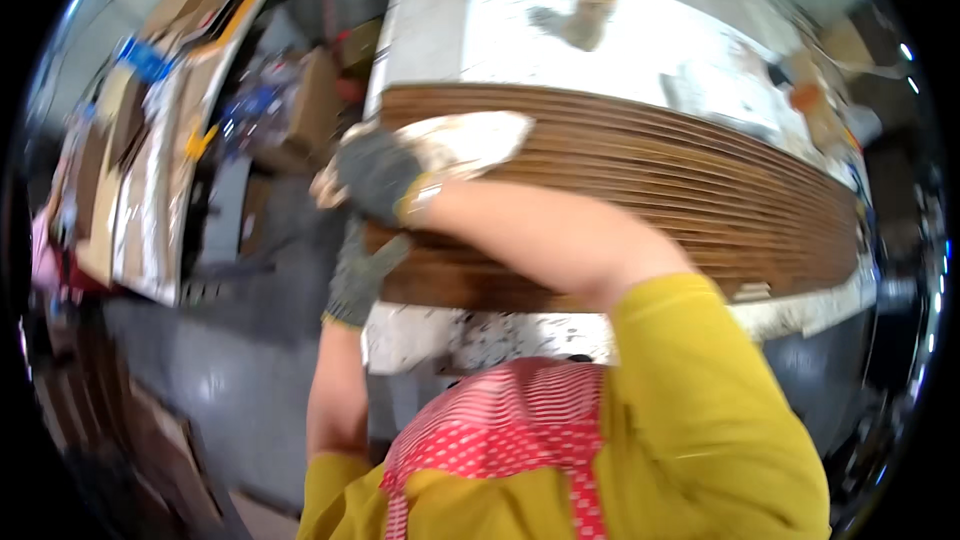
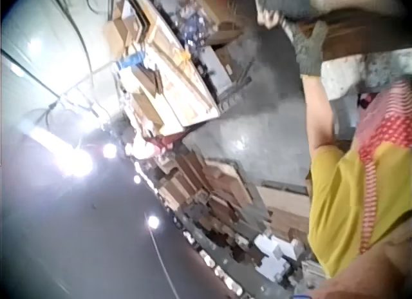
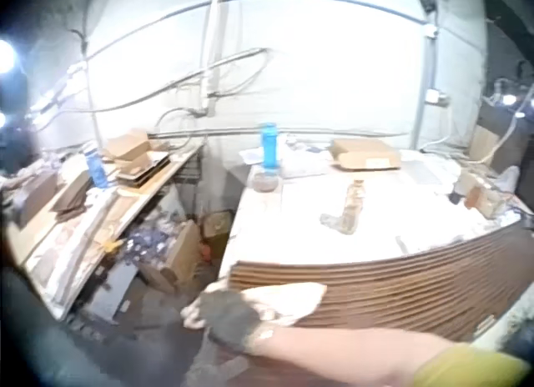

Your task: The person applies liquid from a small container onto a wooden panel using a stick applicator, pours liquid from a bottle onto a cloth, and rubs the surfaces of the wooden panel with the cloth.

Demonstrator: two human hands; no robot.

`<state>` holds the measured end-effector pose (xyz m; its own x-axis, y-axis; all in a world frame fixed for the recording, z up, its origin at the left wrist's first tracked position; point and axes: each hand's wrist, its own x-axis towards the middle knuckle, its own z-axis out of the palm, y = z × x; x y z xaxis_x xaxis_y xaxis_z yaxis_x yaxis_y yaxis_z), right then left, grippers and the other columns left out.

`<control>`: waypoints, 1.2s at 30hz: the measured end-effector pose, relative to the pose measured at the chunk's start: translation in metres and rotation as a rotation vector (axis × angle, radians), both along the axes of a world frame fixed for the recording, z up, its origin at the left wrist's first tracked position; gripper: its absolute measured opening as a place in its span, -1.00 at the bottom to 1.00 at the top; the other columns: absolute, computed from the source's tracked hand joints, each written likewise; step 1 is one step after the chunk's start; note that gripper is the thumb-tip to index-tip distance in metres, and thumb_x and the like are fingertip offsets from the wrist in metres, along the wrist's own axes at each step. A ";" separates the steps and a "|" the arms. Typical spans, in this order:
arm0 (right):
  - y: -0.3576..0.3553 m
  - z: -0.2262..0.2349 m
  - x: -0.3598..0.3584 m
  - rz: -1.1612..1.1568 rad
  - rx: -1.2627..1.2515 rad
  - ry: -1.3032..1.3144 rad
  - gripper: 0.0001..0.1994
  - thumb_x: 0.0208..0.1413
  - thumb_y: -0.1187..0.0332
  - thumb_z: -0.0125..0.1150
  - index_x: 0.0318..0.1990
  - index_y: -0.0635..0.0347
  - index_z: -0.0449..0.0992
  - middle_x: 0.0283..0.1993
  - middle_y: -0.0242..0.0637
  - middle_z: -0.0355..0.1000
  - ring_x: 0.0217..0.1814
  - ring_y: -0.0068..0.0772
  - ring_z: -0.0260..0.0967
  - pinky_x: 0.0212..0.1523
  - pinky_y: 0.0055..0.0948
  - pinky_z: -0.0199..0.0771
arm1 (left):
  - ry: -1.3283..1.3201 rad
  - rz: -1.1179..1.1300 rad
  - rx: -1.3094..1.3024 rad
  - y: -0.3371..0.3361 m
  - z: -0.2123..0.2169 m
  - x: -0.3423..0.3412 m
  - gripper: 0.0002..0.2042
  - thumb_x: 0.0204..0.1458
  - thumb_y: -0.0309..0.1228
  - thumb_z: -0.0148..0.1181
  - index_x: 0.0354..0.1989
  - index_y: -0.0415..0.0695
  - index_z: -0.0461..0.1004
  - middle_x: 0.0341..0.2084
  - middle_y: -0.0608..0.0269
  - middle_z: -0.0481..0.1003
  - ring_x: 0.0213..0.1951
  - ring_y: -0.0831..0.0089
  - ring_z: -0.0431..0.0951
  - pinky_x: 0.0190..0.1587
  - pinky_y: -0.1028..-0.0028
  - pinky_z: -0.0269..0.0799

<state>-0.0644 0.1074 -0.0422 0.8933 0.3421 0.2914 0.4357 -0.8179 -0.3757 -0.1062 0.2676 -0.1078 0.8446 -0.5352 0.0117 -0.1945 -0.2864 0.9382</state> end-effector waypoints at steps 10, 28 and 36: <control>-0.041 -0.004 -0.034 -0.190 0.070 -0.052 -0.81 -0.10 0.34 0.14 -0.44 0.30 0.58 -0.38 -0.04 0.51 -0.26 -0.12 0.48 -0.28 -0.28 0.47 | 0.275 0.119 -0.162 -0.003 -0.033 0.003 -0.34 0.10 -0.53 0.14 0.37 -0.26 -0.01 0.21 0.10 0.22 0.11 0.37 0.32 0.18 0.43 0.24; -0.089 0.004 -0.052 -0.191 -0.214 0.261 -0.64 -0.18 0.41 0.32 -0.16 0.29 0.46 -0.08 -0.05 0.42 -0.09 -0.14 0.41 -0.05 -0.30 0.46 | 0.592 0.131 -0.678 -0.097 -0.070 0.170 -0.63 0.26 -0.29 -0.08 0.17 -0.17 0.35 0.07 0.27 0.40 0.17 0.40 0.33 0.21 0.52 0.20; -0.055 0.008 -0.016 -0.074 0.011 0.043 -0.86 -0.06 0.46 0.15 -0.30 0.21 0.50 -0.25 -0.17 0.44 -0.14 -0.20 0.43 -0.16 -0.32 0.44 | 0.568 -0.057 -0.657 -0.081 -0.078 0.172 -0.68 0.21 -0.38 -0.01 0.13 -0.11 0.35 0.01 0.07 0.42 0.08 0.41 0.40 0.14 0.46 0.30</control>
<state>-0.0803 0.0528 -0.0339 0.9277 0.2721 0.2556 0.3579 -0.8430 -0.4016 0.0653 0.1866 -0.1858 0.7882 -0.6100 -0.0821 0.3559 0.3427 0.8694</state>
